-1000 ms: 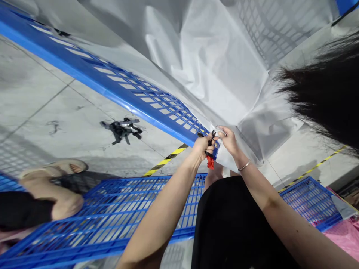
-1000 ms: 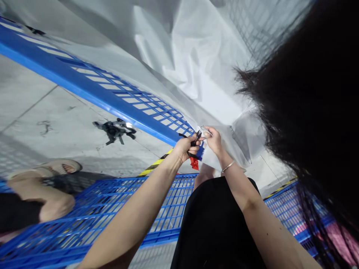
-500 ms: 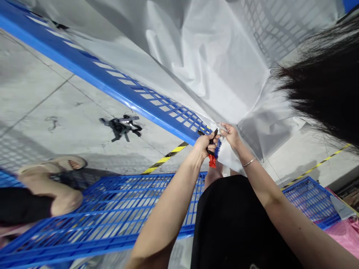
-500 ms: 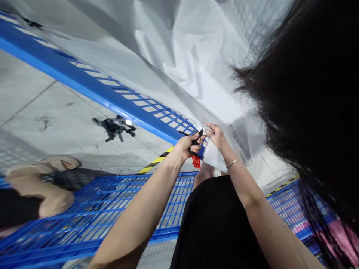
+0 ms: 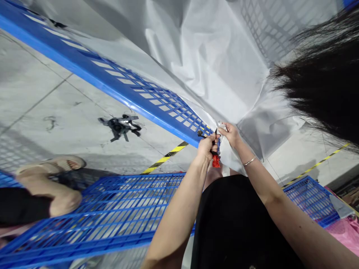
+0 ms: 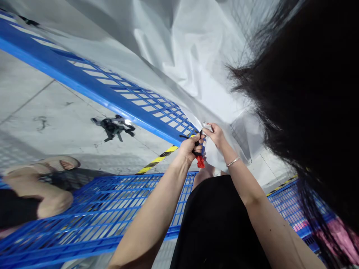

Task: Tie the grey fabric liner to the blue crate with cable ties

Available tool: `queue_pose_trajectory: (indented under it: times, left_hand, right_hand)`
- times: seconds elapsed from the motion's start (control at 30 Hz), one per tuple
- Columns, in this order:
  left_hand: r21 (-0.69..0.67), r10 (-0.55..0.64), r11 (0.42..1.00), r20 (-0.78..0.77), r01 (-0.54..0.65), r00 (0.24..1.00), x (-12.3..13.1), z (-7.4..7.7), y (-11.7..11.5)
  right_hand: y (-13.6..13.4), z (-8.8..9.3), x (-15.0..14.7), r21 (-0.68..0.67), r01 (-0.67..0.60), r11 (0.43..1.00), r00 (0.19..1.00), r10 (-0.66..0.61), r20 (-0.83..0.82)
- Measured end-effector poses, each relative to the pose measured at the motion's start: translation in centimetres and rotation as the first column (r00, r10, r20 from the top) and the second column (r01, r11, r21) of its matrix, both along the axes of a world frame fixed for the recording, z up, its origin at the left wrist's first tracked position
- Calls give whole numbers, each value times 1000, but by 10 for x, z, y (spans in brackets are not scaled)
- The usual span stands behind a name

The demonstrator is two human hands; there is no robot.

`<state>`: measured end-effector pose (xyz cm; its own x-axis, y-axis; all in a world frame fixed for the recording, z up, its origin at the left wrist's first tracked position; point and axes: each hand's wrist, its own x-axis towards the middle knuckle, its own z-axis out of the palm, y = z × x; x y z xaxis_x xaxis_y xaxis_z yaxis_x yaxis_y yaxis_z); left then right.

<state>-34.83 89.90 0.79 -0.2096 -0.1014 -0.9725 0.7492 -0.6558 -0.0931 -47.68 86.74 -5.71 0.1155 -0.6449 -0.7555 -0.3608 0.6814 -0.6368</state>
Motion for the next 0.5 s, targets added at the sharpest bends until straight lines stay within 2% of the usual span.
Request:
queue_pose_trajectory:
  times: [0.13,0.37,0.5]
  left_hand:
    - [-1,-13,1000,49,13,999,-1,2,6]
    - [-21,-69,997,33,70,997,8,2,5]
    - [0,-108,994,65,108,992,12,3,-1]
  right_hand:
    - [-3,0,1,7,-12,1000,1000,12,19]
    - [-4,3,0,135,39,990,989,-57,135]
    - [-4,2,1,132,45,990,995,-55,79]
